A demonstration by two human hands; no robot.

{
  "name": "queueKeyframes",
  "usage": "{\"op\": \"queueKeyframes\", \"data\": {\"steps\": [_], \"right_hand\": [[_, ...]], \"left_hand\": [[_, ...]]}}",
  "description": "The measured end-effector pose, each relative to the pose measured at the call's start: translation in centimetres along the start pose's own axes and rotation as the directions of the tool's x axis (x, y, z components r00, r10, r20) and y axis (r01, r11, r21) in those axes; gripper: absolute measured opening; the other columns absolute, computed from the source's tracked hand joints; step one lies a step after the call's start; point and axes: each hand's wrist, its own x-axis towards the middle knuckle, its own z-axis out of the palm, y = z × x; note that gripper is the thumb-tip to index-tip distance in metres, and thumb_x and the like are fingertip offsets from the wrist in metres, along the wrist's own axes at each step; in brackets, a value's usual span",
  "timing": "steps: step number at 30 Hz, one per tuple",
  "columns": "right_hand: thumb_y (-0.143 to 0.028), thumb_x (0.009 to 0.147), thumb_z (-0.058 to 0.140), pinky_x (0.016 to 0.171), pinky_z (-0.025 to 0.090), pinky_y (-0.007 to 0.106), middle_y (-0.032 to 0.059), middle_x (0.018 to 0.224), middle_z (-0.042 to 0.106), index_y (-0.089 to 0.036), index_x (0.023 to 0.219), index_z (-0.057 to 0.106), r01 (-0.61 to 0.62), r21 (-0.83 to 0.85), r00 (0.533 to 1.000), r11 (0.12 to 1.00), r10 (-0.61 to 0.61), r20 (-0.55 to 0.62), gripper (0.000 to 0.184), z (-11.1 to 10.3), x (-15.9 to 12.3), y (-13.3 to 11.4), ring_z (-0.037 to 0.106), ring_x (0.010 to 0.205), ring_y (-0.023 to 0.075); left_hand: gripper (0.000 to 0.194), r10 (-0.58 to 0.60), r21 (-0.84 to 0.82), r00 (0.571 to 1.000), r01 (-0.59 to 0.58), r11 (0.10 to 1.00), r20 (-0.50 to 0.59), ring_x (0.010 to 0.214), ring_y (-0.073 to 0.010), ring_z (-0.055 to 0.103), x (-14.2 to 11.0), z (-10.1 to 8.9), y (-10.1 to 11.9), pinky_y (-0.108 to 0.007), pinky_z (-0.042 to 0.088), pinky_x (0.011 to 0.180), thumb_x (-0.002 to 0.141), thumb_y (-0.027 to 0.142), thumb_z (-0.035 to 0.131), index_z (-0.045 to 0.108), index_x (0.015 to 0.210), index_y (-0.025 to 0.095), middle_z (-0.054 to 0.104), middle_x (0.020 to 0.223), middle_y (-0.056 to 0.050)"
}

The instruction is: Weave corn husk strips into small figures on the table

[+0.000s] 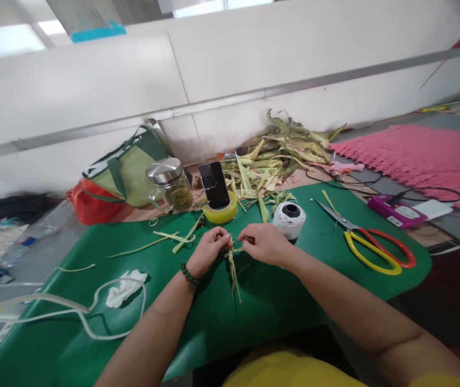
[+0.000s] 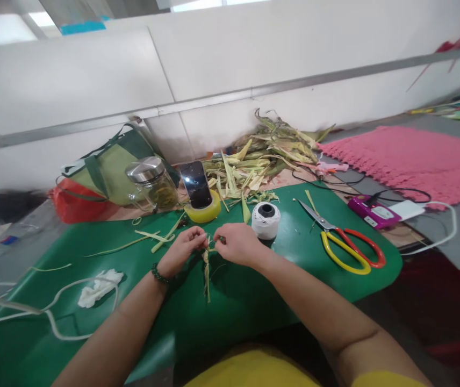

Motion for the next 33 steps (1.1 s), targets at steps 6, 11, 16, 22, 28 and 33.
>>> {"op": "queueKeyframes", "data": {"steps": [6, 11, 16, 22, 28, 33], "right_hand": [[-0.023, 0.080, 0.056, 0.060, 0.035, 0.024, 0.0039, 0.080, 0.064, -0.022, 0.094, 0.069, -0.068, 0.074, 0.986, 0.995, 0.056, 0.157, 0.019, 2.4, 0.7, 0.3, 0.057, 0.070, 0.0158], [-0.019, 0.078, 0.059, 0.063, 0.037, 0.024, 0.0034, 0.074, 0.062, -0.016, 0.074, 0.069, -0.057, 0.200, 0.995, 0.978, 0.039, 0.093, 0.012, 1.8, 1.0, 1.1, 0.055, 0.068, 0.0139], [-0.024, 0.078, 0.062, 0.063, 0.039, 0.024, 0.0023, 0.069, 0.064, -0.018, 0.072, 0.072, 0.002, 0.318, 0.996, 0.948, -0.031, 0.088, 0.013, 1.1, 0.7, 1.3, 0.057, 0.066, 0.0139], [-0.022, 0.076, 0.061, 0.058, 0.035, 0.023, 0.0021, 0.066, 0.062, -0.016, 0.068, 0.069, 0.043, 0.235, 0.999, 0.971, -0.036, -0.034, 0.012, 0.8, 0.7, 0.2, 0.054, 0.062, 0.0122], [-0.024, 0.074, 0.062, 0.053, 0.030, 0.023, 0.0011, 0.062, 0.062, -0.017, 0.060, 0.065, -0.073, 0.212, 0.997, 0.975, 0.078, -0.014, 0.016, 0.6, 1.4, -1.0, 0.052, 0.059, 0.0115], [-0.026, 0.076, 0.061, 0.054, 0.032, 0.023, 0.0012, 0.062, 0.062, -0.016, 0.062, 0.065, -0.045, 0.292, 0.998, 0.955, 0.055, -0.024, 0.018, 1.3, 1.7, -1.1, 0.051, 0.059, 0.0114]], "left_hand": [[0.028, 0.000, -0.048, 1.000, 0.001, 0.999, 0.029, 0.055, -0.0095, 0.050, -0.1, -0.1, 0.1, -0.023, 0.038, 0.057, 0.071, 0.041, 0.065, 0.052, 0.067, 0.016, 0.059, 0.060, 0.000], [0.029, 0.005, -0.033, 0.999, -0.007, 0.999, -0.037, 0.055, -0.0099, 0.052, -0.2, -0.2, 0.1, -0.023, 0.041, 0.057, 0.069, 0.040, 0.067, 0.051, 0.065, 0.016, 0.059, 0.059, 0.001], [0.028, 0.019, 0.000, 0.993, -0.019, 1.000, -0.117, 0.054, -0.0106, 0.053, 0.0, -0.3, -0.2, -0.024, 0.043, 0.057, 0.067, 0.039, 0.067, 0.050, 0.065, 0.016, 0.059, 0.056, 0.002], [0.016, 0.095, 0.281, 0.992, -0.067, 0.957, -0.086, 0.055, -0.0140, 0.055, -0.2, 0.2, -0.5, -0.025, 0.042, 0.055, 0.067, 0.030, 0.062, 0.059, 0.063, 0.015, 0.062, 0.057, -0.001], [0.016, 0.163, 0.463, 0.986, -0.153, 0.873, 0.017, 0.057, -0.0148, 0.055, -0.6, 0.6, -0.5, -0.025, 0.040, 0.056, 0.067, 0.019, 0.054, 0.069, 0.065, 0.014, 0.068, 0.061, -0.002], [0.017, 0.122, 0.420, 0.991, -0.134, 0.898, 0.054, 0.055, -0.0145, 0.054, -0.6, 0.7, -0.5, -0.025, 0.041, 0.055, 0.065, 0.016, 0.053, 0.070, 0.066, 0.013, 0.067, 0.059, -0.002]]}}
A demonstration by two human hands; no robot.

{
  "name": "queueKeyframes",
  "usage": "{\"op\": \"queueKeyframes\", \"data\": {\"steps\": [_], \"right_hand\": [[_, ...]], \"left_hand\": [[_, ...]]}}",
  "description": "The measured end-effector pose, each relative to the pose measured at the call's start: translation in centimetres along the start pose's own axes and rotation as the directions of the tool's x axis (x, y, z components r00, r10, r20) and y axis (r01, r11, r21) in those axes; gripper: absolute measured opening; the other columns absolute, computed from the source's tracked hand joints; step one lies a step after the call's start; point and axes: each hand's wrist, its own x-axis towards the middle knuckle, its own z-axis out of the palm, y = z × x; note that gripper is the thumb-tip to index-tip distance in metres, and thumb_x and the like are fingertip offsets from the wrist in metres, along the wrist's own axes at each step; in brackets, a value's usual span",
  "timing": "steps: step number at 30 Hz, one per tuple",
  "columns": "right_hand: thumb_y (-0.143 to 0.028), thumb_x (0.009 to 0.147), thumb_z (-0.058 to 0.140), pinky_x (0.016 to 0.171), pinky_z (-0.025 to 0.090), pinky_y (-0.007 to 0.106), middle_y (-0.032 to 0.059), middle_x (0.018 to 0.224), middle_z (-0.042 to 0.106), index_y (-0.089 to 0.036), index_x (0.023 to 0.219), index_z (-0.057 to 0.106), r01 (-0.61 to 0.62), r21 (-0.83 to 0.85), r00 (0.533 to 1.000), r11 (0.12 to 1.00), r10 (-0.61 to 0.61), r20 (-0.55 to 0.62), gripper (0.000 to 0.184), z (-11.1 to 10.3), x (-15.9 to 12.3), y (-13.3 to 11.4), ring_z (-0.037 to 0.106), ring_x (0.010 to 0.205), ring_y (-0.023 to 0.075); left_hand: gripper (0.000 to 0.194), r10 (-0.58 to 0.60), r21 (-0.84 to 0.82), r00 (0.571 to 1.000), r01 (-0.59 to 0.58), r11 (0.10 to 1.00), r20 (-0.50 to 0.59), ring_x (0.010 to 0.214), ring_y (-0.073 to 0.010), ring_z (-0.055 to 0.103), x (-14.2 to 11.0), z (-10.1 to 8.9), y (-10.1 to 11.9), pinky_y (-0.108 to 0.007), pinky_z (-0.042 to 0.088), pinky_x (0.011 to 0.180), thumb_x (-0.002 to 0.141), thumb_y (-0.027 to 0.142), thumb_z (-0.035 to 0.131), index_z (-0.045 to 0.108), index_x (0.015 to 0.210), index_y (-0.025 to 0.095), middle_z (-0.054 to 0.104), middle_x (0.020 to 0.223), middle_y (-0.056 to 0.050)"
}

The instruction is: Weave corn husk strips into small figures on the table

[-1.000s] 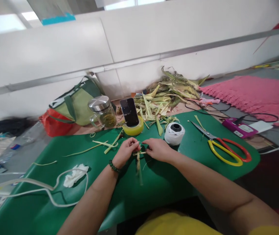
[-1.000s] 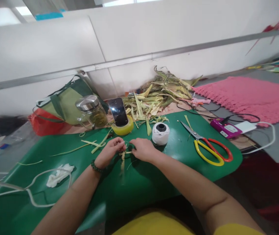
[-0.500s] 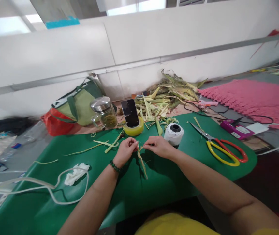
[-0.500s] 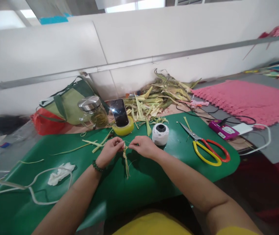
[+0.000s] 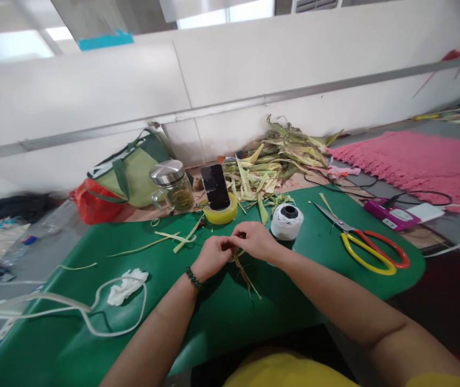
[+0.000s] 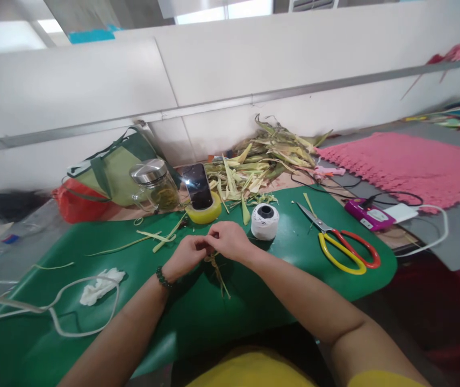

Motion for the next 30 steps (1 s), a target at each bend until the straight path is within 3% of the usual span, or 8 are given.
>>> {"op": "queueKeyframes", "data": {"steps": [5, 10, 13, 17, 20, 23, 26, 30], "right_hand": [[-0.029, 0.076, 0.058, 0.054, 0.035, 0.022, -0.0006, 0.060, 0.059, -0.015, 0.064, 0.064, 0.029, 0.303, 0.999, 0.953, -0.018, -0.040, 0.019, 0.3, 0.4, 0.7, 0.048, 0.057, 0.0103], [-0.031, 0.074, 0.058, 0.051, 0.033, 0.022, -0.0021, 0.055, 0.053, -0.015, 0.060, 0.060, 0.016, 0.349, 1.000, 0.937, -0.011, -0.017, 0.021, 0.2, 0.5, 1.0, 0.044, 0.053, 0.0091], [-0.034, 0.078, 0.055, 0.051, 0.032, 0.021, -0.0012, 0.056, 0.054, -0.015, 0.063, 0.061, -0.003, 0.268, 1.000, 0.963, 0.002, 0.005, 0.025, -0.3, 0.4, 0.8, 0.044, 0.054, 0.0095], [-0.047, 0.072, 0.063, 0.050, 0.027, 0.022, 0.0019, 0.062, 0.060, -0.017, 0.062, 0.065, -0.077, -0.105, 0.988, 0.991, 0.090, 0.125, 0.032, -1.0, -0.1, 0.8, 0.048, 0.057, 0.0121], [-0.045, 0.070, 0.067, 0.050, 0.026, 0.022, 0.0019, 0.067, 0.063, -0.020, 0.071, 0.071, -0.032, -0.272, 0.958, 0.962, 0.108, 0.267, 0.025, -1.0, -0.4, 1.0, 0.052, 0.062, 0.0132], [-0.036, 0.075, 0.063, 0.053, 0.028, 0.021, 0.0023, 0.073, 0.065, -0.022, 0.078, 0.074, 0.011, -0.313, 0.937, 0.950, 0.099, 0.334, 0.019, -0.8, -0.5, 1.0, 0.054, 0.068, 0.0133], [-0.027, 0.075, 0.059, 0.056, 0.030, 0.021, 0.0027, 0.074, 0.066, -0.021, 0.080, 0.074, -0.009, -0.301, 0.949, 0.954, 0.103, 0.298, 0.017, -0.9, -0.5, 0.9, 0.055, 0.069, 0.0135], [-0.020, 0.072, 0.056, 0.051, 0.029, 0.021, 0.0002, 0.061, 0.063, -0.017, 0.070, 0.072, -0.055, -0.165, 0.965, 0.985, 0.095, 0.245, 0.016, -1.0, -0.5, 1.0, 0.050, 0.059, 0.0114]], "left_hand": [[0.014, -0.026, 0.012, 0.999, 0.027, 1.000, -0.018, 0.054, -0.0133, 0.052, 0.2, 0.1, 0.0, -0.024, 0.039, 0.055, 0.066, 0.017, 0.055, 0.068, 0.061, 0.013, 0.063, 0.056, -0.001], [0.013, -0.059, 0.034, 0.998, 0.060, 0.998, -0.015, 0.055, -0.0146, 0.053, 0.2, 0.2, -0.1, -0.025, 0.040, 0.054, 0.066, 0.019, 0.055, 0.066, 0.061, 0.014, 0.064, 0.058, -0.002], [0.012, -0.075, -0.009, 0.997, 0.075, 0.997, -0.021, 0.055, -0.0141, 0.053, 0.2, 0.2, -0.4, -0.025, 0.040, 0.054, 0.065, 0.018, 0.054, 0.066, 0.062, 0.014, 0.063, 0.058, -0.001], [0.012, -0.096, -0.059, 0.995, 0.094, 0.994, -0.030, 0.055, -0.0139, 0.053, 0.3, 0.0, -0.5, -0.025, 0.040, 0.053, 0.064, 0.022, 0.057, 0.064, 0.062, 0.014, 0.062, 0.057, -0.001], [0.014, -0.126, -0.062, 0.992, 0.125, 0.990, -0.009, 0.056, -0.0141, 0.054, 0.5, -0.2, -0.4, -0.025, 0.041, 0.055, 0.064, 0.026, 0.058, 0.064, 0.064, 0.013, 0.063, 0.059, -0.002], [0.015, -0.137, -0.055, 0.991, 0.137, 0.989, -0.003, 0.057, -0.0141, 0.055, 0.6, -0.2, -0.4, -0.025, 0.042, 0.057, 0.064, 0.026, 0.057, 0.064, 0.064, 0.013, 0.063, 0.060, -0.002], [0.016, -0.127, -0.023, 0.992, 0.127, 0.992, -0.009, 0.057, -0.0143, 0.055, 0.5, -0.1, -0.5, -0.025, 0.042, 0.057, 0.065, 0.026, 0.056, 0.064, 0.066, 0.013, 0.064, 0.060, -0.003], [0.017, -0.097, 0.078, 0.995, 0.096, 0.992, 0.010, 0.055, -0.0134, 0.053, 0.3, 0.1, -0.4, -0.024, 0.040, 0.054, 0.065, 0.023, 0.054, 0.066, 0.068, 0.013, 0.064, 0.060, -0.002]]}}
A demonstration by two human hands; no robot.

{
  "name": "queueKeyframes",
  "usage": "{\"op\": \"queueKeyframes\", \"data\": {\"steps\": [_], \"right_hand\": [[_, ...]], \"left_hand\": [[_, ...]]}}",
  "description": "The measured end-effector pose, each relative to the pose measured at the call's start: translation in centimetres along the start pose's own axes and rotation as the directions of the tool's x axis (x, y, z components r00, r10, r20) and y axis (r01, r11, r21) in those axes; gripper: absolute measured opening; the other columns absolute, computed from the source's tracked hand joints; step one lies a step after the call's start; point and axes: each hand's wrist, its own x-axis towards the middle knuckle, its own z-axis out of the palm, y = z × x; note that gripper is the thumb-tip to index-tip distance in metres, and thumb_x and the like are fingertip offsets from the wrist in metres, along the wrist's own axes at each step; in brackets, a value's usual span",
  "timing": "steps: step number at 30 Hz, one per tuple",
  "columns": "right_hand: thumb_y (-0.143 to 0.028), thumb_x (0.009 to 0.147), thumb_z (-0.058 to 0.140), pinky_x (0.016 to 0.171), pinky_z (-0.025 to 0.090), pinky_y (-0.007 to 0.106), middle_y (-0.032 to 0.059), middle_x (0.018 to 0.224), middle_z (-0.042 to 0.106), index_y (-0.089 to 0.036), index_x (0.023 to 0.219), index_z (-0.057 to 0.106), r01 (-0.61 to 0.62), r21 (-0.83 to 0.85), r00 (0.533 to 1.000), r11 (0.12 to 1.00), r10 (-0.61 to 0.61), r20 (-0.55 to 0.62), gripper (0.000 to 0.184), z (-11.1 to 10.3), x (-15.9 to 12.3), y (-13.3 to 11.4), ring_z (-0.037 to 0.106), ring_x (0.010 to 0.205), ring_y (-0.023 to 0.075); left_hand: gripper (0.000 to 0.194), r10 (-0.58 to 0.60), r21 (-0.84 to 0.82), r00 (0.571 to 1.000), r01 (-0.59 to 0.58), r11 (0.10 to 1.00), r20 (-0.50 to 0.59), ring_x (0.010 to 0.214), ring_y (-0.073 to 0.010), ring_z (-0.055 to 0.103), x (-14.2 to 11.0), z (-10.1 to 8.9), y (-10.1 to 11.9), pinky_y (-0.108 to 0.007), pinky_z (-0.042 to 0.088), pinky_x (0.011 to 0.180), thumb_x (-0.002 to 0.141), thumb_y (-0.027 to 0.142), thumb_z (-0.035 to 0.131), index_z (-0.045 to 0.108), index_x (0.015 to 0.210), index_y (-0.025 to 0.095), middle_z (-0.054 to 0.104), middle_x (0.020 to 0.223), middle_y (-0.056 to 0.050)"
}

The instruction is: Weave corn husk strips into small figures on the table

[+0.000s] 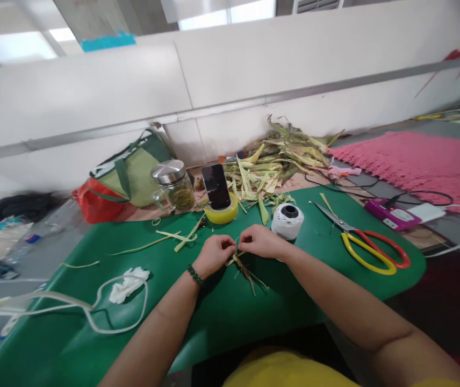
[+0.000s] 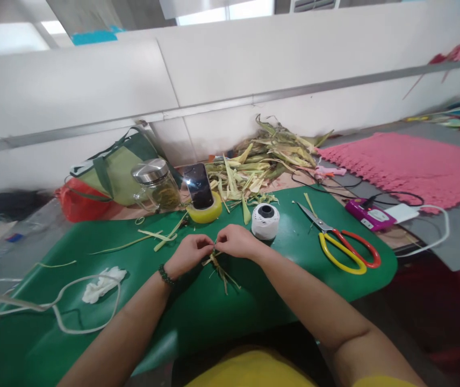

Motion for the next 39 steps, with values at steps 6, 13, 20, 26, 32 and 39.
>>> {"op": "queueKeyframes", "data": {"steps": [6, 13, 20, 26, 32, 39], "right_hand": [[-0.021, 0.070, 0.057, 0.050, 0.034, 0.020, 0.0006, 0.056, 0.060, -0.013, 0.059, 0.065, 0.032, 0.321, 0.992, 0.946, 0.009, -0.124, 0.015, 1.4, 0.7, 0.0, 0.051, 0.056, 0.0105], [-0.009, 0.064, 0.053, 0.055, 0.040, 0.021, 0.0018, 0.082, 0.066, -0.014, 0.086, 0.065, 0.012, 0.478, 0.997, 0.878, 0.024, -0.070, 0.025, 1.3, 0.9, 0.5, 0.051, 0.057, 0.0083], [-0.017, 0.071, 0.057, 0.054, 0.034, 0.021, -0.0010, 0.062, 0.059, -0.014, 0.064, 0.064, 0.070, 0.209, 0.990, 0.975, -0.041, -0.138, 0.010, 1.2, 0.5, 0.5, 0.047, 0.056, 0.0086], [-0.015, 0.069, 0.054, 0.045, 0.034, 0.019, -0.0028, 0.059, 0.058, -0.016, 0.065, 0.057, -0.007, 0.363, 0.992, 0.932, 0.052, -0.115, 0.005, 1.1, 0.3, 0.8, 0.047, 0.046, 0.0070], [-0.008, 0.066, 0.053, 0.037, 0.035, 0.016, -0.0073, 0.052, 0.053, -0.017, 0.071, 0.051, -0.074, 0.517, 0.992, 0.853, 0.115, -0.048, 0.011, 1.7, 0.3, 0.7, 0.048, 0.036, 0.0061], [-0.010, 0.071, 0.053, 0.045, 0.044, 0.020, -0.0076, 0.052, 0.054, -0.018, 0.086, 0.048, -0.189, 0.731, 0.977, 0.656, 0.198, 0.076, 0.017, 2.2, 0.3, -0.3, 0.054, 0.043, 0.0092]], "left_hand": [[0.015, 0.041, 0.010, 0.998, -0.041, 0.999, 0.039, 0.053, -0.0121, 0.051, -0.2, -0.2, 0.2, -0.022, 0.039, 0.054, 0.063, 0.017, 0.052, 0.066, 0.062, 0.012, 0.062, 0.055, 0.000], [0.017, 0.074, -0.225, 0.997, -0.072, 0.972, 0.002, 0.056, -0.0122, 0.052, 0.0, -1.1, 0.4, -0.023, 0.040, 0.056, 0.065, 0.029, 0.063, 0.066, 0.066, 0.012, 0.063, 0.060, -0.002], [0.016, 0.100, -0.230, 0.991, -0.119, 0.966, -0.092, 0.056, -0.0114, 0.051, 0.0, -1.0, 0.5, -0.023, 0.040, 0.056, 0.065, 0.029, 0.064, 0.062, 0.065, 0.013, 0.061, 0.060, 0.000], [0.014, 0.085, -0.208, 0.991, -0.105, 0.972, -0.103, 0.057, -0.0119, 0.052, 0.0, -0.9, 0.5, -0.023, 0.041, 0.055, 0.066, 0.028, 0.063, 0.062, 0.065, 0.014, 0.061, 0.060, -0.001], [0.006, 0.099, 0.015, 0.976, -0.098, 0.995, -0.193, 0.059, -0.0127, 0.053, 0.0, -0.5, 0.1, -0.024, 0.041, 0.058, 0.068, 0.022, 0.060, 0.063, 0.066, 0.016, 0.062, 0.061, 0.000], [0.017, -0.001, -0.265, 0.990, -0.037, 0.964, -0.142, 0.053, -0.0128, 0.054, -0.1, -0.2, 0.6, -0.025, 0.045, 0.054, 0.067, 0.032, 0.062, 0.056, 0.065, 0.016, 0.058, 0.055, 0.002]]}}
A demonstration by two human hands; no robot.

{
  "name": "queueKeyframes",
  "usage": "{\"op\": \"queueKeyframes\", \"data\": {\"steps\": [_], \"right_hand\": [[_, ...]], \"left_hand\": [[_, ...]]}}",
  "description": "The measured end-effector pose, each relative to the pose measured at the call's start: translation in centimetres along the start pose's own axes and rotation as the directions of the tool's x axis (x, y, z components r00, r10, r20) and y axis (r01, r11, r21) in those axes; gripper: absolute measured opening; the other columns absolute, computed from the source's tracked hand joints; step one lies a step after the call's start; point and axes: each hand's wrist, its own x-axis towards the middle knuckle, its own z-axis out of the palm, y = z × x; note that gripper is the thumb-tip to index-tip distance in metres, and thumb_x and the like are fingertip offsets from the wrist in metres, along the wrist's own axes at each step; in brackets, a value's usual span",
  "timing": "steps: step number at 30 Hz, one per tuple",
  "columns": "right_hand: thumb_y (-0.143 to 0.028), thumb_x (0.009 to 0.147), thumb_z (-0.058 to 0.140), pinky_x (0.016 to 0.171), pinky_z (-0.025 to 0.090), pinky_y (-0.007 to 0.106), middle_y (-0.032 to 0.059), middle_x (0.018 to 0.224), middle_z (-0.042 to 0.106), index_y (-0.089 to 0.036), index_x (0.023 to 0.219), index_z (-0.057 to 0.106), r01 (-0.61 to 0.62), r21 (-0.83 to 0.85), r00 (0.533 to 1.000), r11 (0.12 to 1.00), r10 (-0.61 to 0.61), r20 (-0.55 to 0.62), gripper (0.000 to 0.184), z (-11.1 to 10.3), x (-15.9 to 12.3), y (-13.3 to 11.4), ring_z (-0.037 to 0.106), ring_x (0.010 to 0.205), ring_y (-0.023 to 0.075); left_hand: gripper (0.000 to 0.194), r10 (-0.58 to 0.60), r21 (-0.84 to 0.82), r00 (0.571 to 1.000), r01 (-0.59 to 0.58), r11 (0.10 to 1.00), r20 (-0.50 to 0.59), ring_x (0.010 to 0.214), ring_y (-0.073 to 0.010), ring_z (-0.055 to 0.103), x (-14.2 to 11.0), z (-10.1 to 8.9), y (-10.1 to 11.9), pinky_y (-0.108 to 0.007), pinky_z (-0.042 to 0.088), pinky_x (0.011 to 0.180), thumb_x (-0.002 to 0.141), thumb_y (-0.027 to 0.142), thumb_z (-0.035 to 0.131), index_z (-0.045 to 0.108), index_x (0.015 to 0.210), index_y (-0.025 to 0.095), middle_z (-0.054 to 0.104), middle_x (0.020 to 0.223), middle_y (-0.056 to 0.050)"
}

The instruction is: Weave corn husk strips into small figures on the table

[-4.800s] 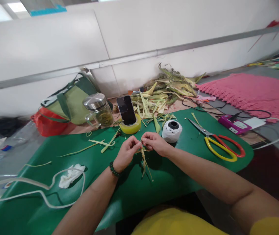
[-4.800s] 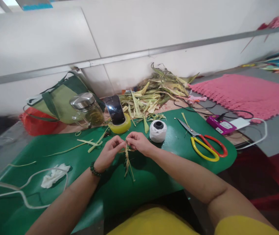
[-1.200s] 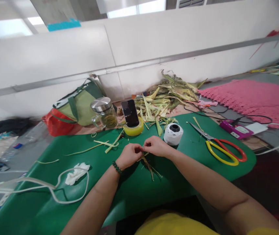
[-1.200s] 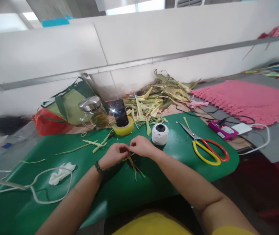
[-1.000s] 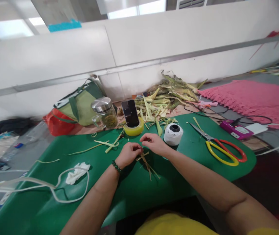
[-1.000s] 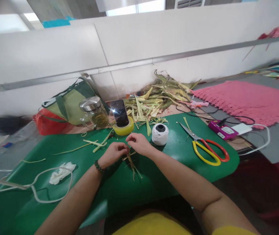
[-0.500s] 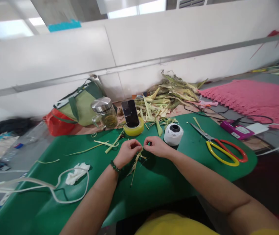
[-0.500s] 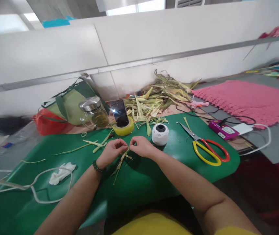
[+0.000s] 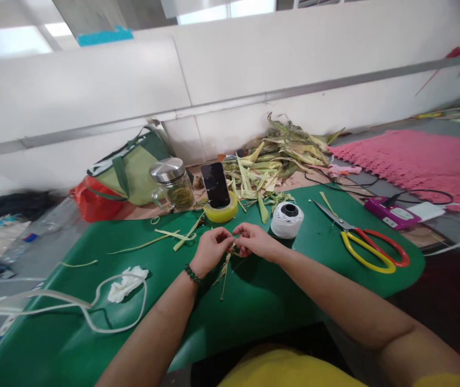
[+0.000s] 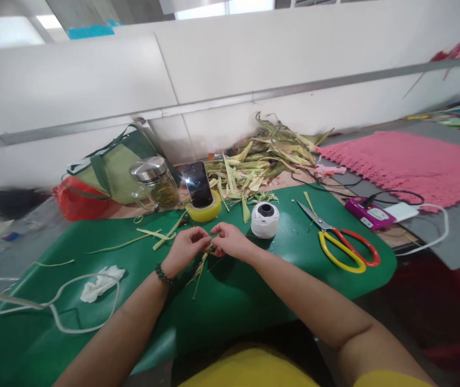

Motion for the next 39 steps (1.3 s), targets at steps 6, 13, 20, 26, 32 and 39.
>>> {"op": "queueKeyframes", "data": {"steps": [6, 13, 20, 26, 32, 39], "right_hand": [[-0.026, 0.074, 0.064, 0.049, 0.030, 0.020, -0.0040, 0.055, 0.051, -0.015, 0.071, 0.064, 0.255, -0.430, 0.949, 0.866, -0.309, -0.060, 0.011, 0.0, 0.0, 0.7, 0.044, 0.053, 0.0085], [-0.027, 0.080, 0.057, 0.054, 0.029, 0.021, -0.0032, 0.056, 0.051, -0.015, 0.071, 0.067, 0.333, -0.445, 0.927, 0.831, -0.375, -0.007, 0.017, -0.2, 0.0, 0.9, 0.042, 0.055, 0.0094], [-0.025, 0.078, 0.053, 0.052, 0.029, 0.021, -0.0035, 0.056, 0.049, -0.014, 0.067, 0.061, 0.337, -0.401, 0.935, 0.852, -0.354, 0.034, 0.018, -0.1, 0.0, 1.0, 0.040, 0.054, 0.0091], [-0.021, 0.074, 0.052, 0.049, 0.028, 0.019, -0.0053, 0.053, 0.044, -0.015, 0.064, 0.056, 0.315, -0.382, 0.943, 0.869, -0.331, 0.027, 0.013, -0.1, 0.2, 1.1, 0.038, 0.052, 0.0081], [-0.019, 0.072, 0.052, 0.049, 0.027, 0.019, -0.0061, 0.052, 0.042, -0.015, 0.063, 0.056, 0.300, -0.408, 0.947, 0.862, -0.322, 0.014, 0.010, -0.3, 0.4, 1.2, 0.036, 0.052, 0.0082], [-0.019, 0.071, 0.052, 0.050, 0.027, 0.020, -0.0053, 0.054, 0.043, -0.015, 0.061, 0.056, 0.292, -0.401, 0.949, 0.868, -0.314, 0.013, 0.012, -0.4, 0.2, 0.9, 0.037, 0.054, 0.0087]], "left_hand": [[0.020, 0.029, -0.031, 0.999, -0.030, 0.999, -0.022, 0.054, -0.0127, 0.056, 0.0, -0.4, 0.3, -0.023, 0.045, 0.053, 0.066, 0.034, 0.066, 0.058, 0.065, 0.015, 0.061, 0.056, 0.000], [0.018, 0.000, -0.115, 1.000, 0.000, 0.993, 0.004, 0.055, -0.0141, 0.061, 0.0, -0.3, 0.1, -0.026, 0.050, 0.056, 0.069, 0.031, 0.064, 0.056, 0.068, 0.015, 0.062, 0.058, 0.000], [0.024, -0.080, -0.207, 0.996, 0.084, 0.975, 0.031, 0.051, -0.0124, 0.061, 0.2, -0.3, -0.4, -0.027, 0.052, 0.056, 0.071, 0.029, 0.063, 0.050, 0.087, 0.017, 0.061, 0.055, 0.005], [0.026, -0.051, -0.077, 0.998, 0.048, 0.996, -0.045, 0.056, -0.0126, 0.061, 0.0, -0.8, -0.1, -0.027, 0.051, 0.058, 0.071, 0.023, 0.060, 0.050, 0.094, 0.017, 0.060, 0.065, 0.002], [0.022, 0.289, 0.444, 0.957, -0.268, 0.855, 0.021, 0.078, -0.0171, 0.058, -1.2, -1.3, 0.8, -0.029, 0.046, 0.071, 0.067, 0.011, 0.059, 0.063, 0.087, 0.020, 0.065, 0.085, -0.003], [0.017, 0.222, 0.601, 0.973, -0.210, 0.771, 0.054, 0.075, -0.0176, 0.057, -1.6, 0.1, 0.8, -0.028, 0.042, 0.069, 0.074, 0.011, 0.055, 0.058, 0.088, 0.022, 0.066, 0.078, -0.001]]}}
